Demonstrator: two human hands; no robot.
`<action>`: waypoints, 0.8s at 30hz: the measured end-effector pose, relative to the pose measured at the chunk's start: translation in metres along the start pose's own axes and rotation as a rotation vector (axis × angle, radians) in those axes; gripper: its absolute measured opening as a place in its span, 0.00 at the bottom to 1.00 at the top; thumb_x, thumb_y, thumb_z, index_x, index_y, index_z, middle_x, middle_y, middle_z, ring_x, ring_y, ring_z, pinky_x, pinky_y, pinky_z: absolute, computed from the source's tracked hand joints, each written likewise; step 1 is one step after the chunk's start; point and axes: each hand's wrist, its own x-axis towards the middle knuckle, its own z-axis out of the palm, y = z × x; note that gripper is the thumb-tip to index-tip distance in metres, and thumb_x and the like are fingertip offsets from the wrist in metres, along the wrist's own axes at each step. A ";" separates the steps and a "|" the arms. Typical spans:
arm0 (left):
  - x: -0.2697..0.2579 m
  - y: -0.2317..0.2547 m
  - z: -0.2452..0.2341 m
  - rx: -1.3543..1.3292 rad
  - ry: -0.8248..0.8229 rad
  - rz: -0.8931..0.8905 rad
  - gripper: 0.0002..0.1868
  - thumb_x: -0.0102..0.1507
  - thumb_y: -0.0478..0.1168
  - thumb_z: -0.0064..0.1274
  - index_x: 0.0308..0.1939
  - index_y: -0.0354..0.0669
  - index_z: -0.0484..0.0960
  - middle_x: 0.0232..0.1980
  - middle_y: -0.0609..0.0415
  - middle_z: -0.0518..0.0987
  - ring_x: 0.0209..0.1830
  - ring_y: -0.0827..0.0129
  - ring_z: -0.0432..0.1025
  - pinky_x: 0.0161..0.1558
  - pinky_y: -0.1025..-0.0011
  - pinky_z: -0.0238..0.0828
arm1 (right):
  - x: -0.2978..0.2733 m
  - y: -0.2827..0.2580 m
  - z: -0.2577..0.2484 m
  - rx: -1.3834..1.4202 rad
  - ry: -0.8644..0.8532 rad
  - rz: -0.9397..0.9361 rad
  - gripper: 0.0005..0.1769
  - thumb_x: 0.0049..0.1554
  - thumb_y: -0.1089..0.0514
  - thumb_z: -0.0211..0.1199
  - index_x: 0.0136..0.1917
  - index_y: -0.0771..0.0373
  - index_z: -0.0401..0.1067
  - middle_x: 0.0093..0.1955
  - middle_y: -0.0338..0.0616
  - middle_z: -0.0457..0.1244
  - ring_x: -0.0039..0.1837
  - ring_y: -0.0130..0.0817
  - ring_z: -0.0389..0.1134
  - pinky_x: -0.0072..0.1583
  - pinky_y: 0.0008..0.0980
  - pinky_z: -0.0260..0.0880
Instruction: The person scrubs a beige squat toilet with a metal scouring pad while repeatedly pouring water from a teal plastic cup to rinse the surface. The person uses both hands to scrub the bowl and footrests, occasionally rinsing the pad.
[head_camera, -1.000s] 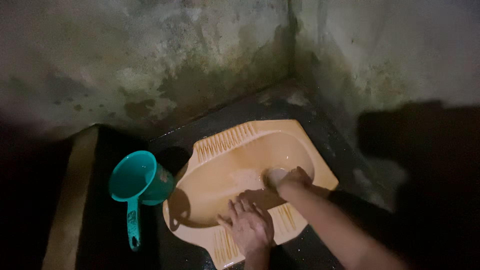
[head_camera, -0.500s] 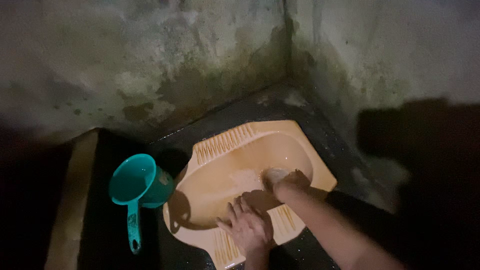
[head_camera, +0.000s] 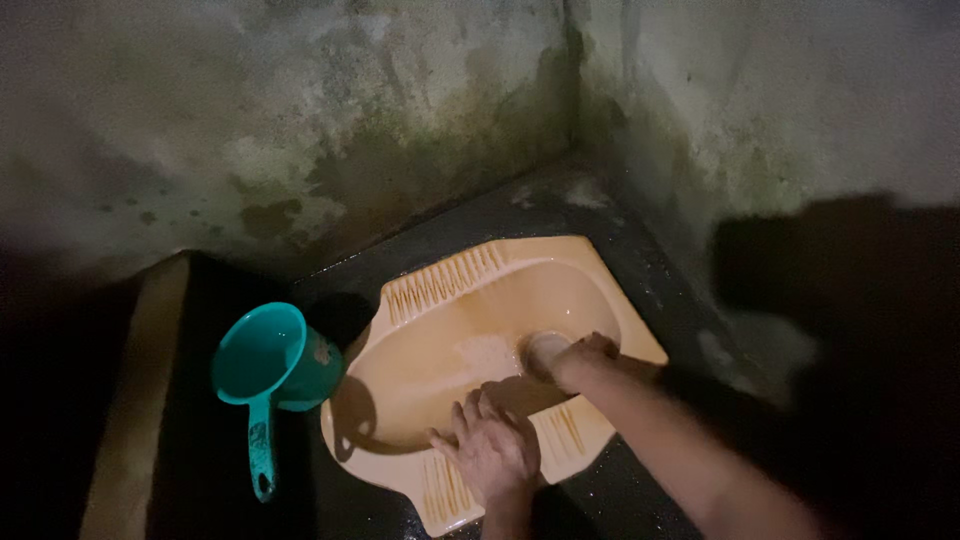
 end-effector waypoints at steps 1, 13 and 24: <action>0.000 0.000 -0.001 0.003 -0.005 0.001 0.30 0.64 0.50 0.38 0.71 0.50 0.66 0.74 0.58 0.63 0.78 0.60 0.52 0.76 0.39 0.26 | 0.003 0.002 -0.002 -0.035 0.004 -0.004 0.25 0.62 0.48 0.54 0.71 0.52 0.71 0.74 0.43 0.62 0.76 0.39 0.60 0.73 0.41 0.54; 0.004 -0.007 0.005 -0.033 0.043 0.044 0.30 0.62 0.50 0.41 0.68 0.48 0.70 0.75 0.54 0.65 0.76 0.56 0.53 0.74 0.38 0.29 | 0.047 -0.009 0.025 -0.029 -0.020 -0.130 0.25 0.61 0.47 0.58 0.70 0.52 0.72 0.74 0.43 0.62 0.77 0.38 0.57 0.74 0.43 0.50; 0.005 -0.005 0.005 -0.047 0.030 0.036 0.28 0.63 0.49 0.40 0.67 0.48 0.73 0.73 0.56 0.67 0.75 0.58 0.54 0.74 0.38 0.30 | 0.030 0.010 0.012 -0.261 -0.038 -0.126 0.25 0.60 0.45 0.61 0.69 0.51 0.73 0.74 0.42 0.62 0.78 0.38 0.55 0.74 0.45 0.47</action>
